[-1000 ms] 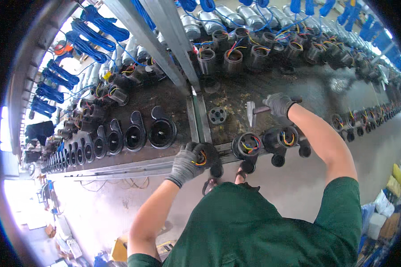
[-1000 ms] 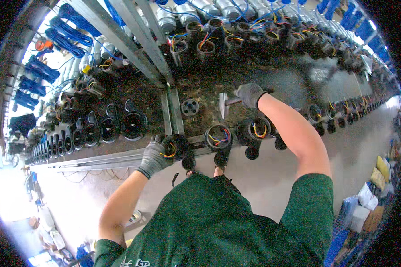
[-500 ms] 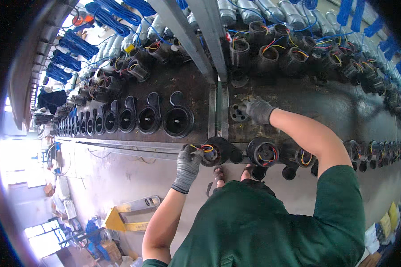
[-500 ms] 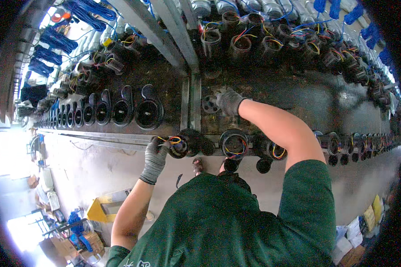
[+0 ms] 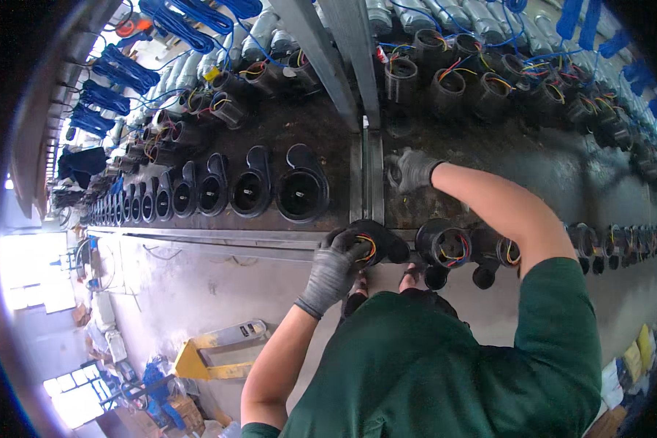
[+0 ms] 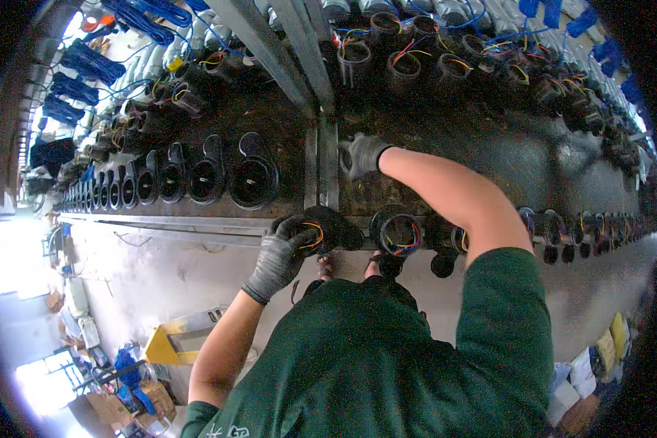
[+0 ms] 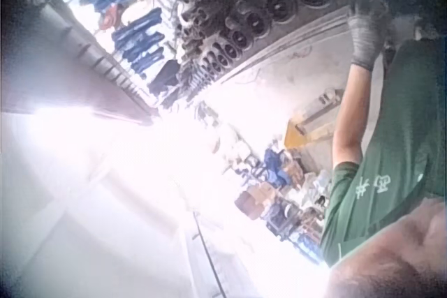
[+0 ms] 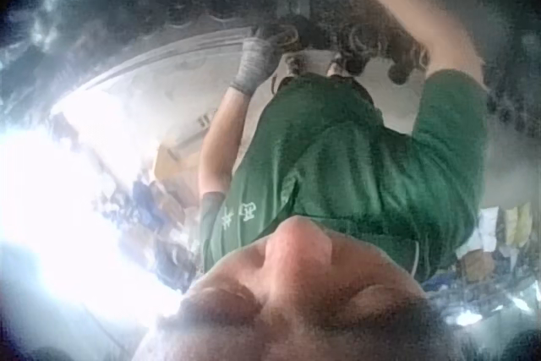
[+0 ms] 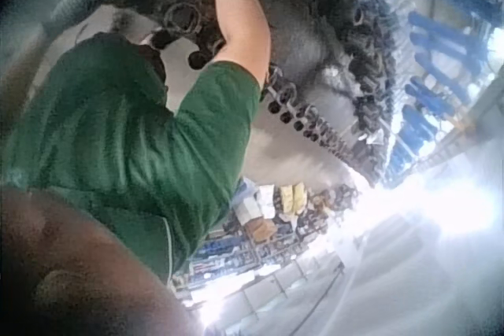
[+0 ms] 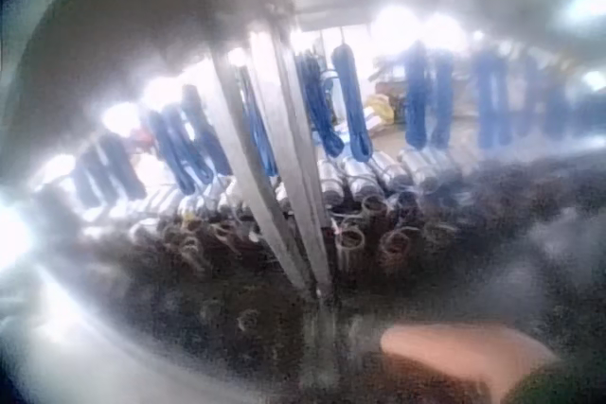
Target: The person assembles pump units on a workbench by fitting housings onto bases and tapping them into place with a hammer.
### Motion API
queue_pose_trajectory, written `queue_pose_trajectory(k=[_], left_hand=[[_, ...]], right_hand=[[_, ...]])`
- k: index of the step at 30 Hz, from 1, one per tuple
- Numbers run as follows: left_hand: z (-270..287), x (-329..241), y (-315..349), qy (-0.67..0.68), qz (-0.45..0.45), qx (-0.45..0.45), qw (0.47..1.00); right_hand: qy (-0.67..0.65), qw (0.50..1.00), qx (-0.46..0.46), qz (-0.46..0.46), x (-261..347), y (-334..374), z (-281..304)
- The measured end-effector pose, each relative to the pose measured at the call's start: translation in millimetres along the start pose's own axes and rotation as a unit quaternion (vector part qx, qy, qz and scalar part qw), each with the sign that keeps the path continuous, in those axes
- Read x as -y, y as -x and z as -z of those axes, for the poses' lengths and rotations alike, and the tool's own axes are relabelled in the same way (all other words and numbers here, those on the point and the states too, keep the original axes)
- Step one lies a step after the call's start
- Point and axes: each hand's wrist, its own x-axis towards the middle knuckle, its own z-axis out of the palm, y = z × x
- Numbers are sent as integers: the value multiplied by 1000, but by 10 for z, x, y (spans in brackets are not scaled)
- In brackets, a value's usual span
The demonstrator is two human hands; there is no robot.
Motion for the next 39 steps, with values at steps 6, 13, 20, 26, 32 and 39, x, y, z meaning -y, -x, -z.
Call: queue_pose_trajectory(k=[6, 13, 20, 26, 32, 39], left_hand=[[-52, 293, -201, -46, -114, 80, 989], [-149, 647, -444, 118, -228, 105, 961], [-56, 1021, -729, 438, -12, 131, 889], [-21, 724, -582, 592, 126, 175, 777], [-37, 840, -460, 701, 93, 151, 691], [7, 835, -370, 547, 91, 115, 824]], right_hand=[[-460, 865, -169, 102, 8, 1228, 627], [-857, 461, -222, 64, 931, 2443, -140], [-913, 272, -300, -36, 2025, 2365, -800], [-935, 194, -287, 81, 2250, 2082, -662], [-268, 857, -416, -144, 2344, 1907, -570], [-679, 583, -440, -69, 2225, 1613, -776]])
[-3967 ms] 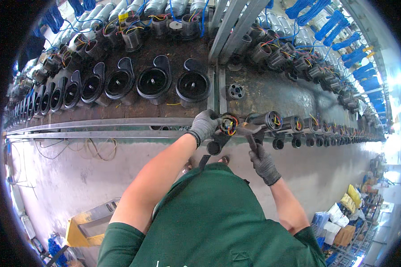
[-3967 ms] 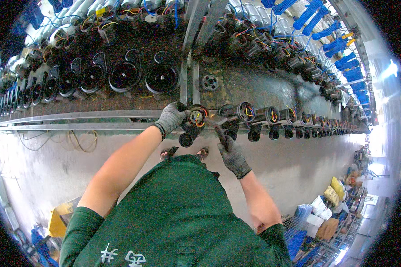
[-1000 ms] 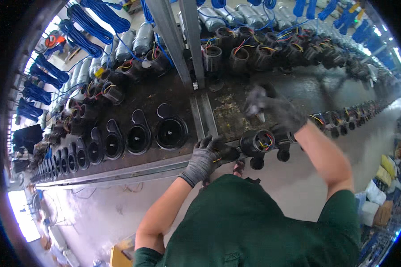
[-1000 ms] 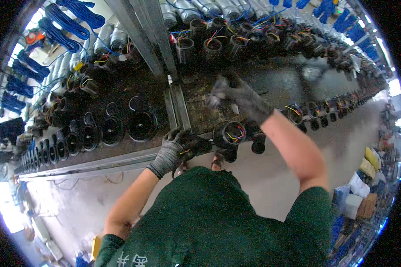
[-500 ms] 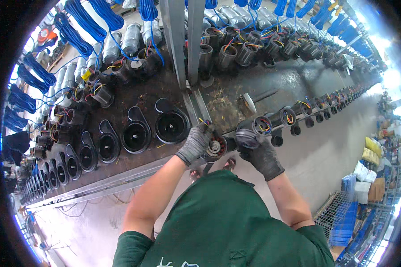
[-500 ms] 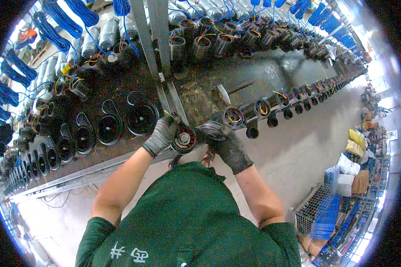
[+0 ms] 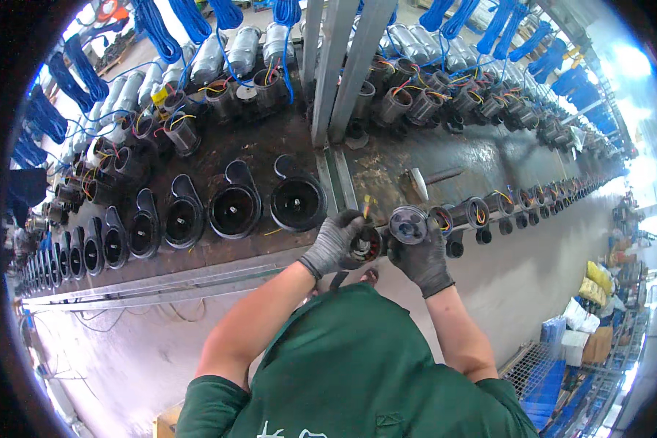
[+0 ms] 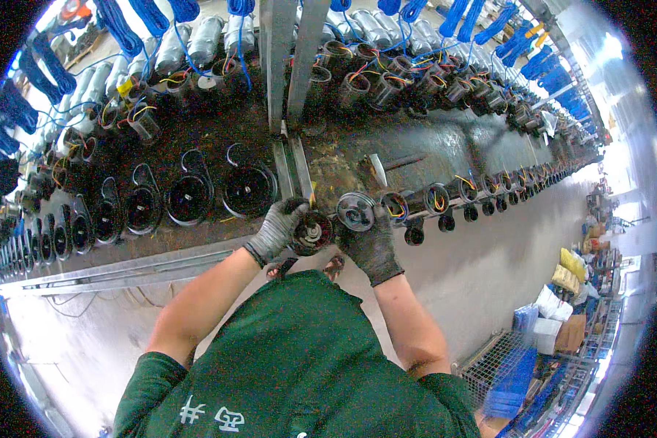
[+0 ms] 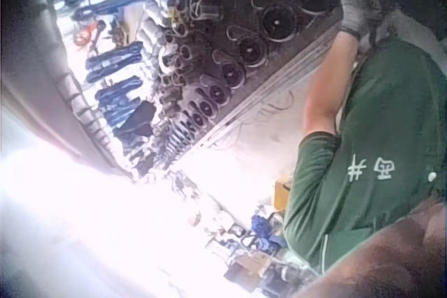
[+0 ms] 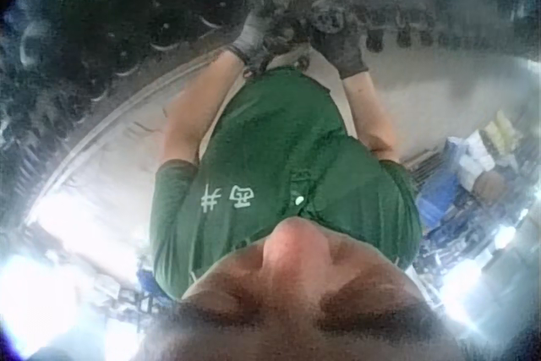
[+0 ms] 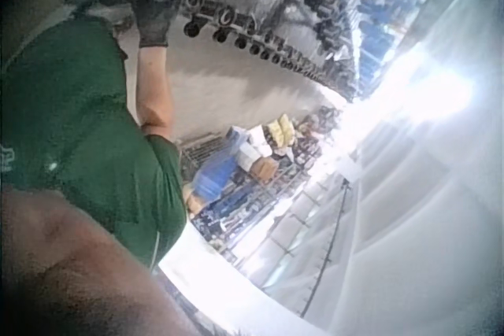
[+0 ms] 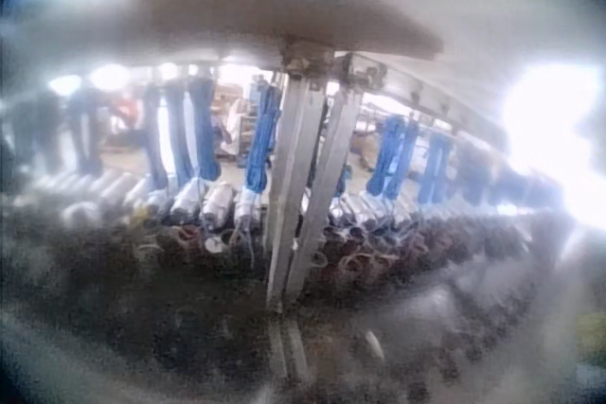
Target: The person assembles pump units on a workbench by fitting housings onto bases and tapping them into place with a hammer.
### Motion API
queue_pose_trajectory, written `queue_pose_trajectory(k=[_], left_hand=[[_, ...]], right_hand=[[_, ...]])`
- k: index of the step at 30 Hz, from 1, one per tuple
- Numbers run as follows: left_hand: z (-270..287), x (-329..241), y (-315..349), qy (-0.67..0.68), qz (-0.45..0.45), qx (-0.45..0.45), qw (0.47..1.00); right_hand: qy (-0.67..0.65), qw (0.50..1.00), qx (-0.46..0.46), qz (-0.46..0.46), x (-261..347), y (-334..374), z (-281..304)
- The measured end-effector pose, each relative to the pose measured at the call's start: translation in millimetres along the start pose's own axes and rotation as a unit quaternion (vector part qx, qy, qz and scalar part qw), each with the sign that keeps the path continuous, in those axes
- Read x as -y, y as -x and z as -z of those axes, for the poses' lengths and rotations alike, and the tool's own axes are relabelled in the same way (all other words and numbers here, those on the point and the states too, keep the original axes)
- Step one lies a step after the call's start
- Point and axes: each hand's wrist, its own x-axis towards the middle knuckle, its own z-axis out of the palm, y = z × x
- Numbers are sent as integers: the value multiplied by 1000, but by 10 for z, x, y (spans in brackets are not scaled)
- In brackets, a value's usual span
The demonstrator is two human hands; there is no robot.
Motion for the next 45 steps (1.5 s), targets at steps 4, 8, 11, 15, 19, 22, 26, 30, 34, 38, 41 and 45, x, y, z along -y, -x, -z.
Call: queue_pose_trajectory(k=[4, 8, 11, 15, 19, 22, 26, 30, 34, 38, 41, 45], left_hand=[[0, 5, 58, -38, -8, 48, 998], [22, -122, 120, -140, -17, 57, 988], [33, -115, 109, -153, -19, 73, 985], [18, 110, 28, -43, 5, 52, 998], [42, 55, -50, -21, 60, 48, 997], [23, 184, -106, 61, 87, 48, 993], [60, 338, -164, 140, 77, 79, 984], [29, -26, -32, 227, 163, 74, 957], [130, 213, -100, 68, 24, 75, 995], [197, -275, -51, -228, -191, 112, 948], [220, -466, -115, -457, -190, 132, 859], [270, -690, -84, -493, -195, 198, 825]], right_hand=[[-160, 982, 41, -90, 305, -80, -129], [-412, 891, 62, -180, 302, -68, -120], [-401, 900, 68, -158, 267, -135, -151], [-275, 950, 59, -138, 178, -202, -194], [-160, 977, 35, -139, 92, -74, -200], [-120, 988, 12, -97, 126, -24, -226], [-61, 995, 23, -77, 59, 13, -144], [95, 994, 55, 18, 169, 60, -228], [179, 979, 63, 77, 36, 66, -166], [295, 945, 43, 135, -11, 85, -97], [260, 957, 41, 123, 74, 86, -195], [359, 921, 44, 148, 103, 126, -169]])
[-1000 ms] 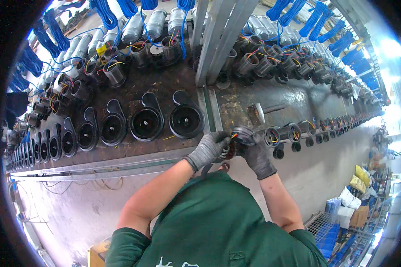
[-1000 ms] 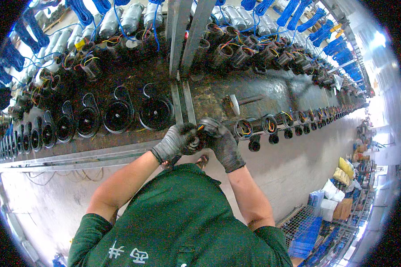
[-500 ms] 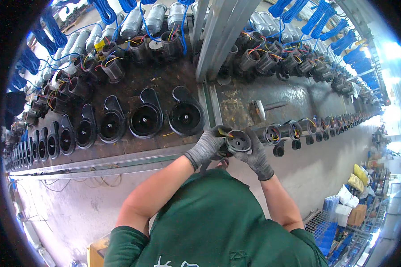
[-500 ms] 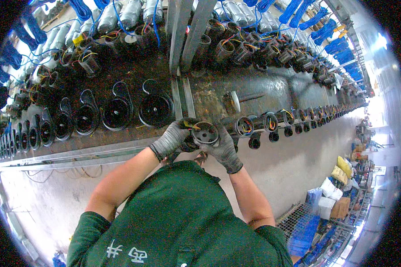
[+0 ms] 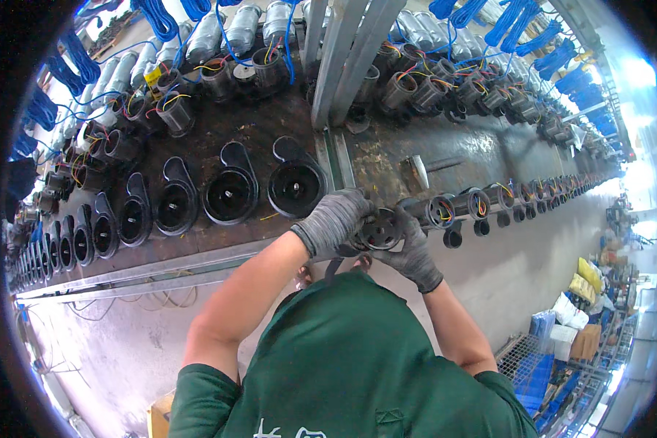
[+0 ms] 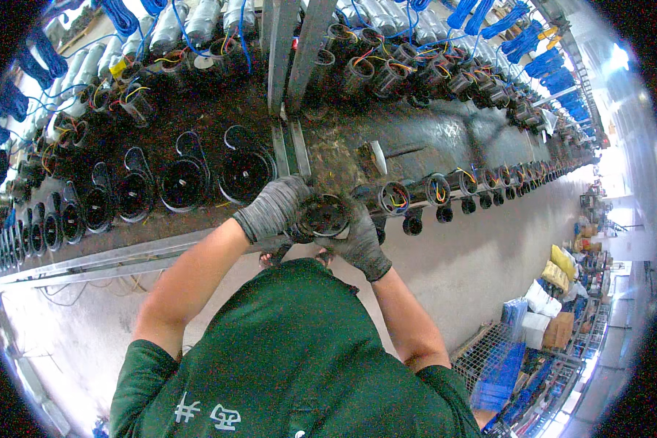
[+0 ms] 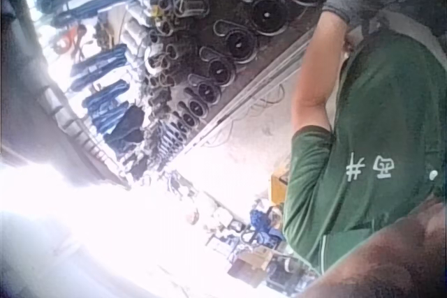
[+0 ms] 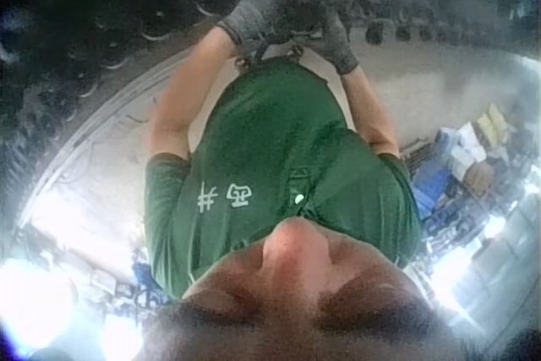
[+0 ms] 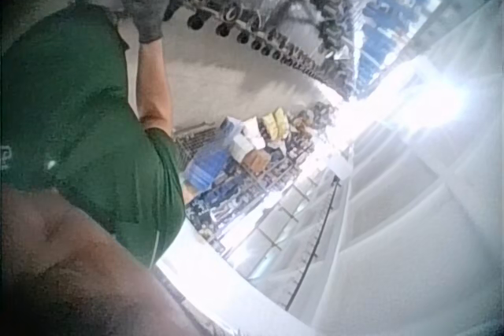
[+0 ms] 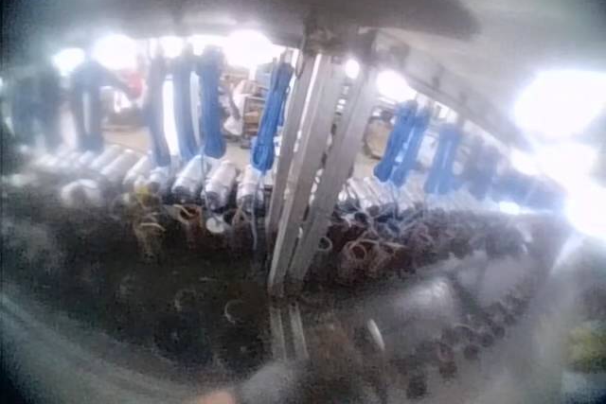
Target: The person assembles pump units on a workbench by fitting housings onto bases and tapping them into place with a hammer.
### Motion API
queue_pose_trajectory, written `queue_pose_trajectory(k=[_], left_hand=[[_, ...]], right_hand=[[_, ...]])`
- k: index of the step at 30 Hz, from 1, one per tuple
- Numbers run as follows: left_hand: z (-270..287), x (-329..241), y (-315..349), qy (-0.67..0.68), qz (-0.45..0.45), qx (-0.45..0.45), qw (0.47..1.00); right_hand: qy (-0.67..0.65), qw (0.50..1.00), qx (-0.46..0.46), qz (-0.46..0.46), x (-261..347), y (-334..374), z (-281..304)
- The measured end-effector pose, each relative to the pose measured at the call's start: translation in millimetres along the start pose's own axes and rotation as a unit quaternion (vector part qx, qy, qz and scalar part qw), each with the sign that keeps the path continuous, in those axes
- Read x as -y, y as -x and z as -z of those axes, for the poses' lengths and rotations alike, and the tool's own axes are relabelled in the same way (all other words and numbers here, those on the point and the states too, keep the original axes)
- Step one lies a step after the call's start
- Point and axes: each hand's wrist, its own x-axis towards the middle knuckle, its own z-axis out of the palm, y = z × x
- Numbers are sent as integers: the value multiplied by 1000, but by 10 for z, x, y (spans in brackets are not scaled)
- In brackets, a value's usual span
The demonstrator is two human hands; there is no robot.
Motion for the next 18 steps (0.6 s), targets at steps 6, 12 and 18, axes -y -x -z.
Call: queue_pose_trajectory(k=[6, 12, 18], left_hand=[[27, 26, 54, 105, 18, -107, 988], [52, 43, 121, 231, 56, -68, 969], [53, 3, 84, 251, 145, -170, 942]], right_hand=[[180, 982, 54, -22, 134, -37, -99], [247, 968, 48, 9, 280, -102, -214], [234, 969, 79, 23, 108, -187, -329]])
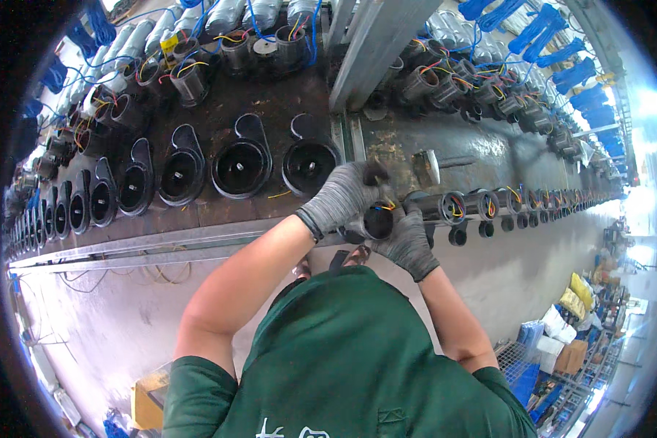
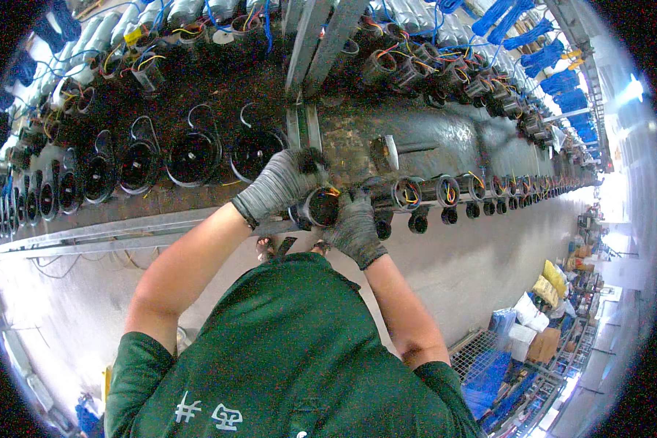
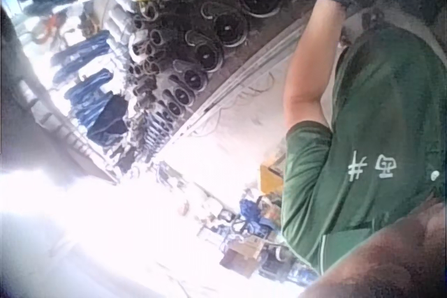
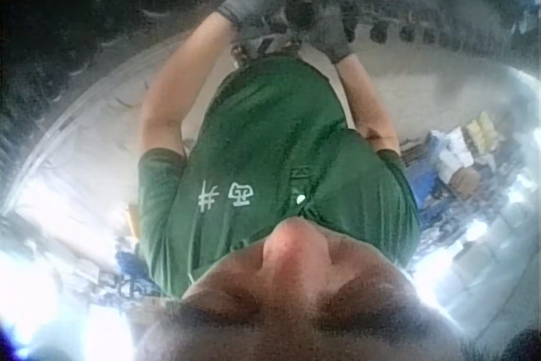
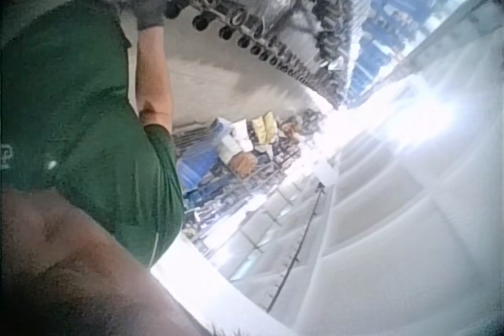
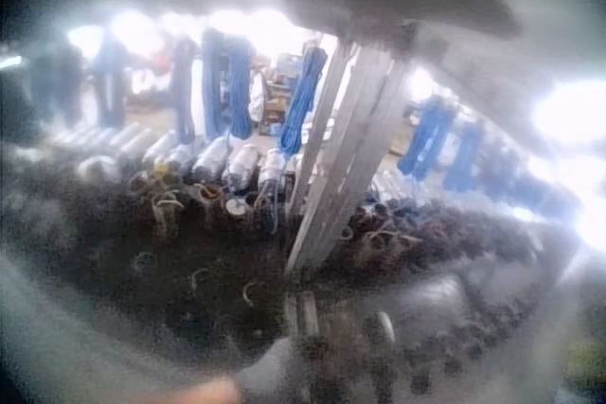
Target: The person assembles pump units on a workbench by fitting housings onto bases and tapping them into place with a hammer.
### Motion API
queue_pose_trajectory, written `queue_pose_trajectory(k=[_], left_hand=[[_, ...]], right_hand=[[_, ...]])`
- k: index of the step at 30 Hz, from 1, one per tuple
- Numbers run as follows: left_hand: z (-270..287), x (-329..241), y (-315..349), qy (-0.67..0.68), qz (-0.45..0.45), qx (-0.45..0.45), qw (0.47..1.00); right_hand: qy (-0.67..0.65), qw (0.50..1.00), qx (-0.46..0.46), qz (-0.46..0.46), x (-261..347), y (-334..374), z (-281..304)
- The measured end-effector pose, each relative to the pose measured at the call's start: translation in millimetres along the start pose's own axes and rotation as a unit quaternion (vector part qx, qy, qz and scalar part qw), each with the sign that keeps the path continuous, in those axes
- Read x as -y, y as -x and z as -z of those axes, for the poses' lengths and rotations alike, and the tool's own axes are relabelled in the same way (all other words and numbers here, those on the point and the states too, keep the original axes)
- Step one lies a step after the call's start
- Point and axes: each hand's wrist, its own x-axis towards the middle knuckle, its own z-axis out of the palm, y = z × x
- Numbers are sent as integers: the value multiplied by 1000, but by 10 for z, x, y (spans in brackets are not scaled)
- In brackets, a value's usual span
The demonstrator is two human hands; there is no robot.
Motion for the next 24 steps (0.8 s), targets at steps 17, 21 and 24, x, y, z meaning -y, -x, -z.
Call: queue_pose_trajectory(k=[17, 21, 24], left_hand=[[-371, 144, -16, -241, -99, 48, 964], [-318, 155, -35, -86, -56, 117, 988], [-171, 244, 131, 72, -21, 74, 994]], right_hand=[[57, 998, 30, 10, -98, -23, -18], [20, 999, 38, 20, -64, -45, -18], [-44, 998, 37, 31, 19, -88, -6]])
